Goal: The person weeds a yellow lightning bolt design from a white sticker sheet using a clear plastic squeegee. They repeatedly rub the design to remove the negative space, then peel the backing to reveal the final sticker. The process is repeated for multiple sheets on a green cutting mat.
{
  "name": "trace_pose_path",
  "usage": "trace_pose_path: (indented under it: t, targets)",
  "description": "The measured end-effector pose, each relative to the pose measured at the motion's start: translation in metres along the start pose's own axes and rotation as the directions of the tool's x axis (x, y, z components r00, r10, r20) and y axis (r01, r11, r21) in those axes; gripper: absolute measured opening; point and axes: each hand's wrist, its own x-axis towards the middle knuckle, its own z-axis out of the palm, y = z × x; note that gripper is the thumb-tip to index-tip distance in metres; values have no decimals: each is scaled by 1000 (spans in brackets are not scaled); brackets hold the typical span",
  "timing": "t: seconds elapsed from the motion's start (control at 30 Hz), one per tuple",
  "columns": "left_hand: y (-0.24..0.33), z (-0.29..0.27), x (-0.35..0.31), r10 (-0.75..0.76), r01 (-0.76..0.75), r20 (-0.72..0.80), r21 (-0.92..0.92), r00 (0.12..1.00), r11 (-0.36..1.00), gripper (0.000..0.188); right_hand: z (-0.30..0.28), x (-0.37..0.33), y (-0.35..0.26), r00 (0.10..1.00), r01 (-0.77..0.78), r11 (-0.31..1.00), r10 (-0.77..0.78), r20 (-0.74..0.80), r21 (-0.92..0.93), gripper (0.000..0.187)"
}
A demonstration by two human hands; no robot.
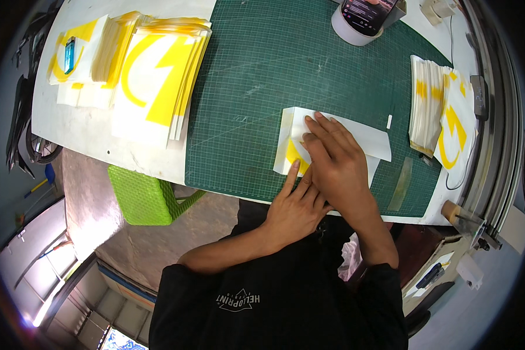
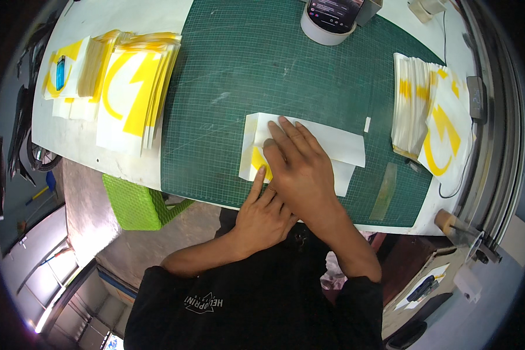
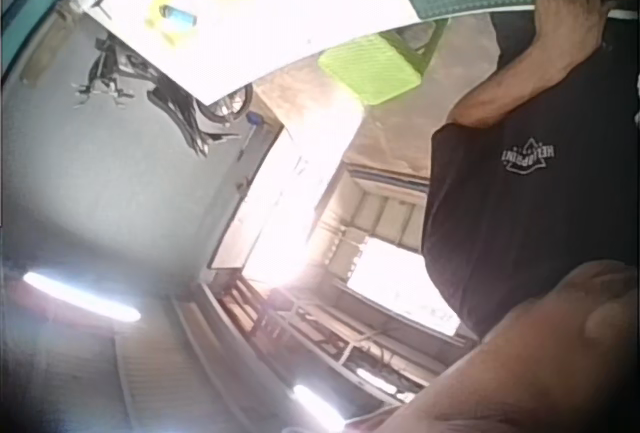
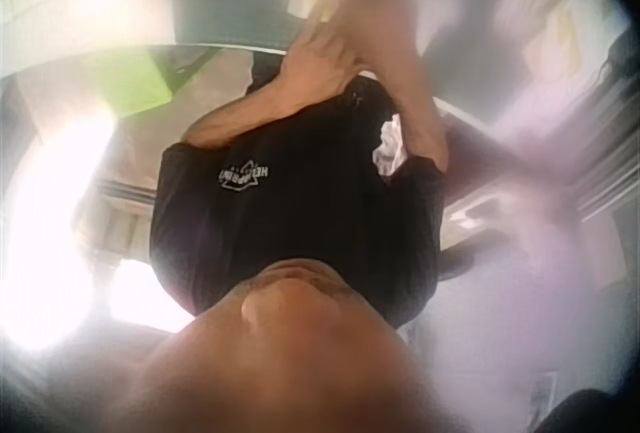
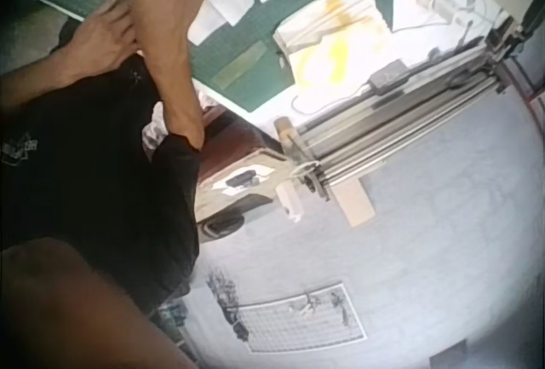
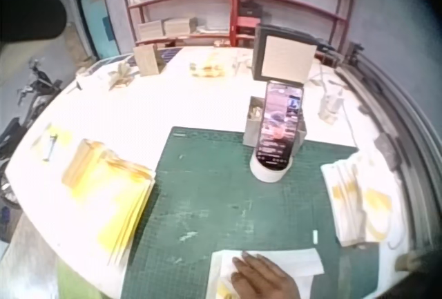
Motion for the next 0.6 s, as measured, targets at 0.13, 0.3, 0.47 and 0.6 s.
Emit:
trace_pose_path:
  t: [0.13, 0.3, 0.47, 0.6]
  targets:
    - [0, 1, 0, -9, 9, -3, -7, 1000, 1000, 42, 0, 0, -1, 999, 5, 1000, -3, 50, -30, 26]
    - [0, -2, 1, -13, 13, -3, -18, 1000, 1000, 40, 0, 0, -5, 998, 2, 999, 1, 68, -41, 23]
    - [1, -3, 1, -19, 20, 26, -21, 999, 1000, 42, 4, 0, -5, 998, -4, 998, 8, 59, -66, 21]
    - [2, -1, -1, -45, 48, 75, -36, 996, 998, 46, 6, 0, -7, 998, -19, 998, 21, 53, -52, 21]
